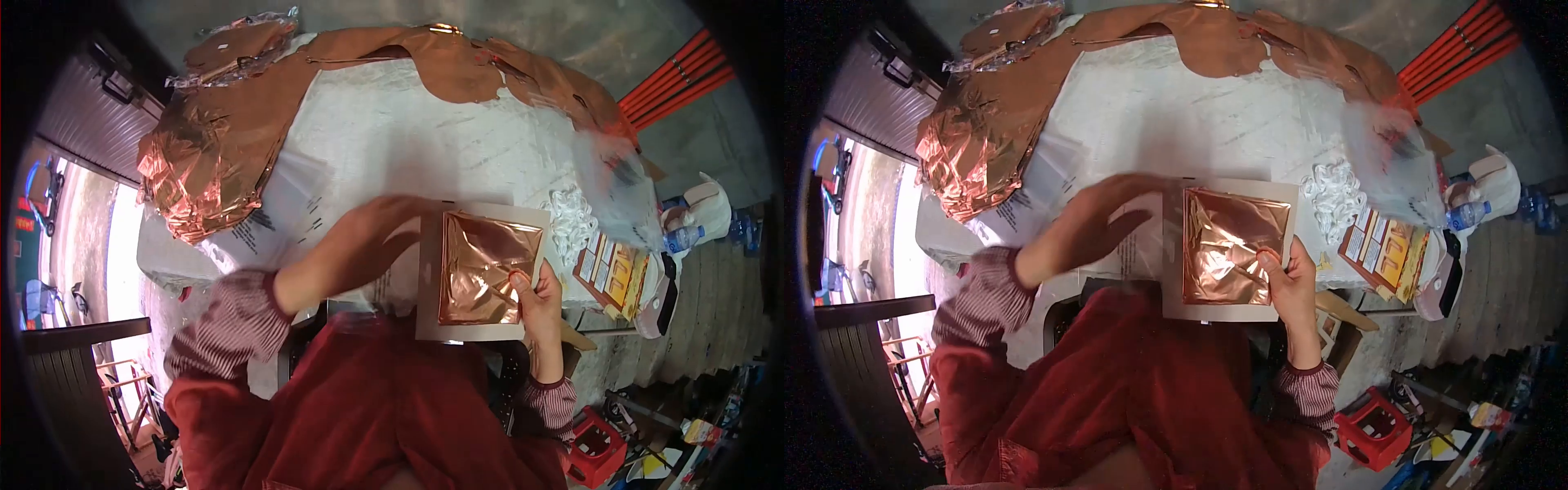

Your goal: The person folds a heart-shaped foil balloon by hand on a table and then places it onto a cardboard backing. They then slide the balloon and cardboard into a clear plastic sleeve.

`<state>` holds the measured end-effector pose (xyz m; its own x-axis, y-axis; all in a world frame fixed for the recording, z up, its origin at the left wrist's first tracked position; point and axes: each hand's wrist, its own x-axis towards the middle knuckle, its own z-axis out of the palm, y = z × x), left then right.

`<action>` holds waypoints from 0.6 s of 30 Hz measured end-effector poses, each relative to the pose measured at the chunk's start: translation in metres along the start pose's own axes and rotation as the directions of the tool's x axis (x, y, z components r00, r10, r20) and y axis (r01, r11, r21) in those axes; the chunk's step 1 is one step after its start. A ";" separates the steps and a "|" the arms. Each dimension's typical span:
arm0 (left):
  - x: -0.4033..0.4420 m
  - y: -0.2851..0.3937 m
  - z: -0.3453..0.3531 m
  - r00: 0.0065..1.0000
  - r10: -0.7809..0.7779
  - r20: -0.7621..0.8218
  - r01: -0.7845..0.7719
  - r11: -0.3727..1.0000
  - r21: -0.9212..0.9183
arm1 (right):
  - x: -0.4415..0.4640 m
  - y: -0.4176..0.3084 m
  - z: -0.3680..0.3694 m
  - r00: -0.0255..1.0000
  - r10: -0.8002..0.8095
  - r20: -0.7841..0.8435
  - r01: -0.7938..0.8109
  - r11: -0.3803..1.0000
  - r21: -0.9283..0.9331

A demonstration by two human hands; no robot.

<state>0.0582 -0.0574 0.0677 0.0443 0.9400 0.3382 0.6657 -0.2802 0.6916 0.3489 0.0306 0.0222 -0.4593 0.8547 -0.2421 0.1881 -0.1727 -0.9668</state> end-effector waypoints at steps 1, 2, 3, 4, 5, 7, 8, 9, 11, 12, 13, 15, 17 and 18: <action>0.012 -0.011 0.006 1.000 0.009 -0.005 -0.009 1.000 0.003 | 0.003 0.005 0.000 0.997 -0.074 -0.005 0.074 0.997 0.028; 0.024 -0.018 0.011 0.998 -0.026 0.059 0.029 0.998 -0.059 | 0.003 0.003 -0.002 0.997 -0.082 -0.013 0.083 0.996 0.025; 0.034 -0.021 0.015 0.990 -0.051 0.128 0.067 0.991 -0.119 | 0.002 0.001 -0.007 0.997 -0.071 0.010 0.071 0.997 -0.004; 0.042 -0.022 0.016 0.991 -0.034 0.133 0.050 0.991 -0.124 | 0.001 0.000 -0.012 0.998 -0.058 0.027 0.058 0.998 -0.032; 0.049 -0.020 0.016 0.956 -0.104 0.273 0.155 0.973 -0.173 | 0.001 -0.001 -0.017 0.998 -0.061 0.011 0.062 0.998 -0.033; 0.057 -0.020 0.019 0.896 -0.156 0.415 0.260 0.944 -0.205 | 0.004 -0.002 -0.027 0.998 0.003 0.062 -0.003 1.000 0.010; 0.058 -0.026 0.023 0.893 -0.115 0.436 0.227 0.949 -0.216 | 0.007 -0.001 -0.031 0.998 0.002 0.055 -0.002 1.000 0.010; 0.059 -0.030 0.027 0.888 -0.075 0.454 0.197 0.954 -0.228 | 0.010 0.001 -0.034 0.994 -0.053 0.100 0.052 0.999 0.012; 0.059 -0.036 0.034 0.896 -0.051 0.441 0.153 0.968 -0.199 | 0.014 0.002 -0.039 0.984 -0.104 0.148 0.103 0.995 0.015; 0.058 -0.037 0.035 0.904 -0.030 0.427 0.112 0.979 -0.168 | 0.015 0.002 -0.040 0.984 -0.083 0.160 0.077 0.996 0.043; 0.058 -0.038 0.035 0.904 -0.034 0.425 0.116 0.979 -0.168 | 0.017 0.003 -0.040 0.983 -0.062 0.174 0.051 0.996 0.072; 0.059 -0.037 0.032 0.887 -0.081 0.455 0.228 0.933 -0.277 | 0.019 0.004 -0.039 0.981 -0.067 0.181 0.056 0.996 0.063; 0.059 -0.029 0.028 0.872 -0.157 0.463 0.330 0.888 -0.321 | 0.020 0.003 -0.038 0.981 -0.070 0.181 0.061 0.997 0.055; 0.060 -0.027 0.027 0.849 -0.229 0.476 0.426 0.830 -0.361 | 0.021 0.001 -0.034 0.983 -0.061 0.176 0.052 0.997 0.058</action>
<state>0.0631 0.0114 0.0519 0.2392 0.9551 -0.1749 0.3028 0.0977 0.9480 0.3695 0.0651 0.0185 -0.6152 0.7644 -0.1929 0.1137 -0.1561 -0.9812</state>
